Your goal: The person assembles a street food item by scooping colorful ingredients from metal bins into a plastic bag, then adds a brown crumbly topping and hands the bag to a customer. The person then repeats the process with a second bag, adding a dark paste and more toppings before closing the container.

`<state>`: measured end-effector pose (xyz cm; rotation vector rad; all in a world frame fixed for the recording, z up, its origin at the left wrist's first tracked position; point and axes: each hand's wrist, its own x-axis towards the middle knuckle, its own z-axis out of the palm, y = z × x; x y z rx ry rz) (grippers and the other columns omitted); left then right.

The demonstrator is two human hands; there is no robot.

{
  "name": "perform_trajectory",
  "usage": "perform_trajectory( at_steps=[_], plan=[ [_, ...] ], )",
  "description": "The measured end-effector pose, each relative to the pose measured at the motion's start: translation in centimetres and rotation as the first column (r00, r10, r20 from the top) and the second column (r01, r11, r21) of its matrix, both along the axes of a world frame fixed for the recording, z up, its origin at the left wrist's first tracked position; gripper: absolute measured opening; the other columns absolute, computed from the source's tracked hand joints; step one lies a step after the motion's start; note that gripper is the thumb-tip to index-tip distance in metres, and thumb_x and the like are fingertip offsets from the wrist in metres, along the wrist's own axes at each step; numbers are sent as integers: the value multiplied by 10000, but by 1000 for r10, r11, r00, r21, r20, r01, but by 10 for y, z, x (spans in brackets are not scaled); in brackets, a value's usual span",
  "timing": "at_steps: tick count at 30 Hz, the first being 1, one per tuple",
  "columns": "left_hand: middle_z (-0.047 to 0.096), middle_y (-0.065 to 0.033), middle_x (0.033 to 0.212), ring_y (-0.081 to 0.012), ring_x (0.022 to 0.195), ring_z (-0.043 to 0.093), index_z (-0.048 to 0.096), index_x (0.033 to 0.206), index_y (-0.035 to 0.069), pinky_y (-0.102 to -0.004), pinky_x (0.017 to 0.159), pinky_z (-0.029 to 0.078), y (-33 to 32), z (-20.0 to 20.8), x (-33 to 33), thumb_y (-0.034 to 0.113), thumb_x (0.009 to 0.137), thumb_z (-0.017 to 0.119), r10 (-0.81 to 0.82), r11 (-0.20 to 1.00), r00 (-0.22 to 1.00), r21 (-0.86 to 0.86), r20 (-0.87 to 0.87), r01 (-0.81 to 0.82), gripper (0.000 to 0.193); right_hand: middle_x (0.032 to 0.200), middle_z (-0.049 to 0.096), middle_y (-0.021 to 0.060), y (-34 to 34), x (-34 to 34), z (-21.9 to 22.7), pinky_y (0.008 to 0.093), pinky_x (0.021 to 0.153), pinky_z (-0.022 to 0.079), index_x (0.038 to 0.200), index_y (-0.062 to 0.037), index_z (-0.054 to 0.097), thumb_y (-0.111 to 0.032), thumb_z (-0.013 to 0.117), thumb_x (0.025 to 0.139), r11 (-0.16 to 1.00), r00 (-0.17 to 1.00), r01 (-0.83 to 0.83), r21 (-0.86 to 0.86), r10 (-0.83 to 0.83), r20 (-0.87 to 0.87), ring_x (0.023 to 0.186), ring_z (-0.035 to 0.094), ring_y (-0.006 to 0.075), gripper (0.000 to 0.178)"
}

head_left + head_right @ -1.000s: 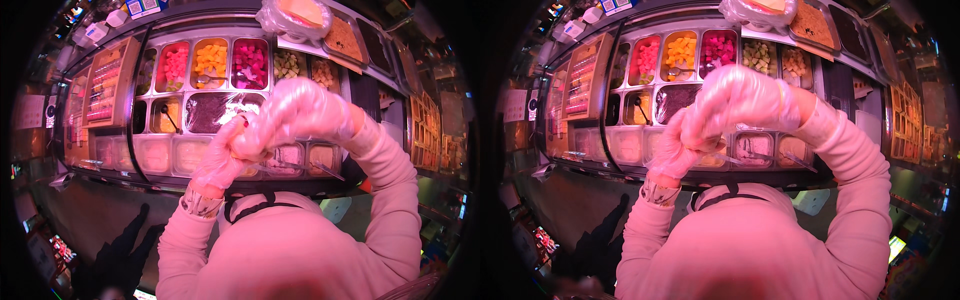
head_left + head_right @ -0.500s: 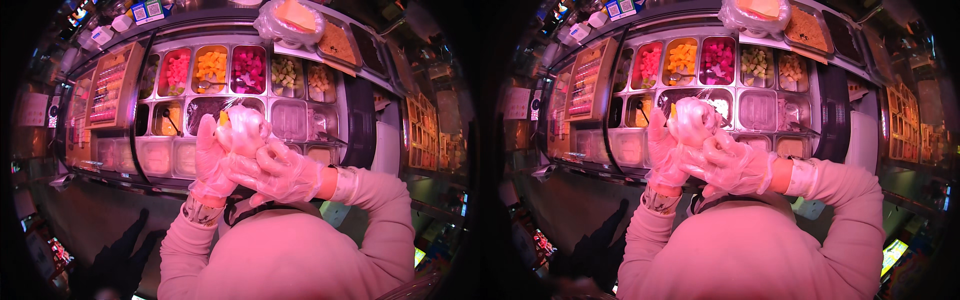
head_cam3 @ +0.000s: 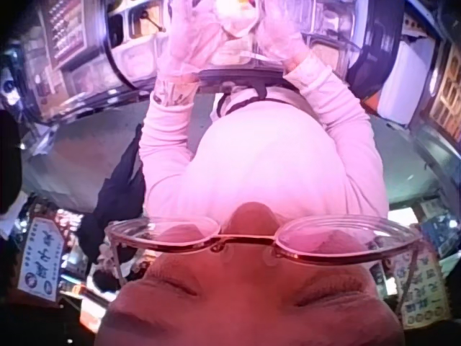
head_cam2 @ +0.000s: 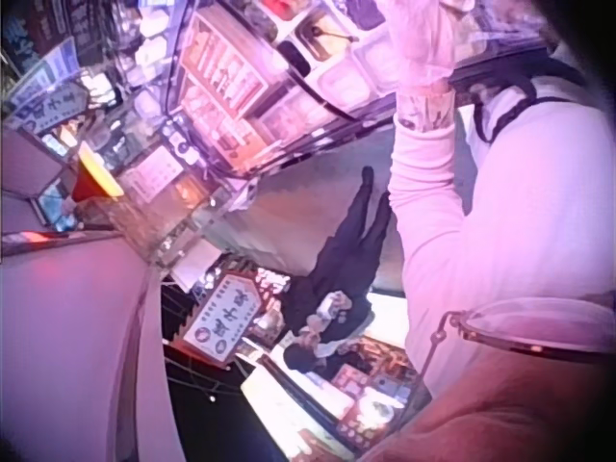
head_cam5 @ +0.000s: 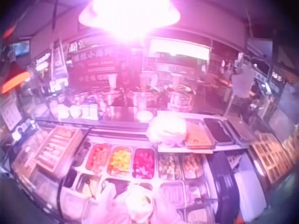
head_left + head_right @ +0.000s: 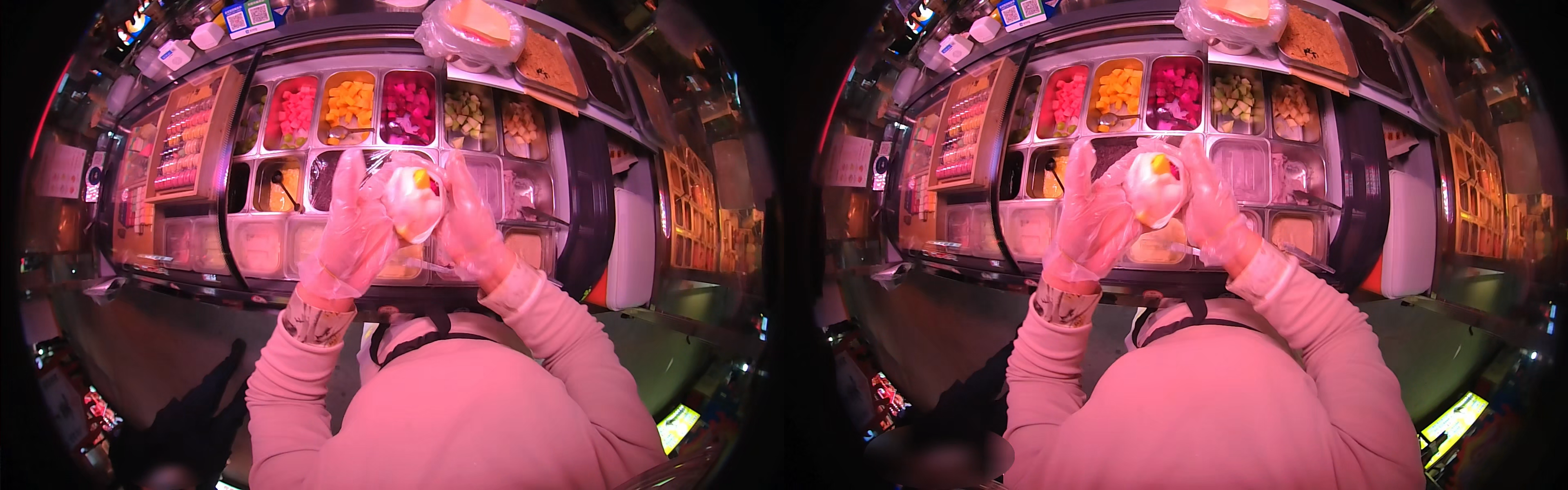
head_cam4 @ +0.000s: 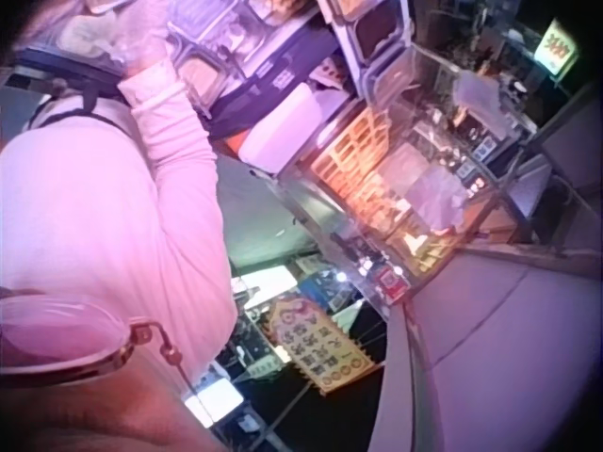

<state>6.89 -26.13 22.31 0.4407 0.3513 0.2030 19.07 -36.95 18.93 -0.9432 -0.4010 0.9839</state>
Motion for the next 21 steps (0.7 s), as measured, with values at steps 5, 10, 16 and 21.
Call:
perform_trajectory(
  at_steps=[5, 10, 16, 21],
  plan=[
    [461, -119, 1563, -345, 1411, 479, 361, 1602, 105, -530, 1114, 463, 29, 19, -27, 703, 1030, 428, -195, 977, 963, -54, 187, 208, 830, 1303, 673, 153, -11, -1, -8, 436, 1052, 521, 1391, -30, 575, -678, 364, 1058, 987, 736, -38, 159, 135, -663, 1179, 663, 292, 758],
    [467, -130, 1573, -269, 1387, 501, 320, 1624, 61, -515, 1167, 403, -17, -48, -32, 710, 1029, 398, 420, 641, 905, 686, 62, -345, 884, 1370, 637, 149, -19, -38, 25, 423, 1099, 477, 1418, -17, 555, -644, 356, 1075, 980, 744, 141, 143, -9, -668, 1248, 622, 268, 742],
    [561, -148, 1443, -338, 1295, 583, 403, 1560, 107, -612, 1084, 473, -58, -64, -21, 668, 977, 587, 463, 886, 883, -6, 82, -464, 829, 1355, 656, 113, -53, -44, 5, 377, 1046, 458, 1448, 2, 576, -359, 442, 1114, 955, 746, 261, -143, -106, 658, 1174, 628, 203, 509],
    [636, -180, 1297, -351, 1027, 698, 470, 1495, 124, -349, 662, 597, -73, -67, -42, 538, 898, 785, 367, 928, 919, 12, 141, -372, 792, 1019, 738, 97, -61, 2, 5, 306, 821, 536, 1204, 16, 737, -151, 623, 1021, 967, 895, 22, -256, 95, 436, 933, 687, 157, 272]
  ],
)
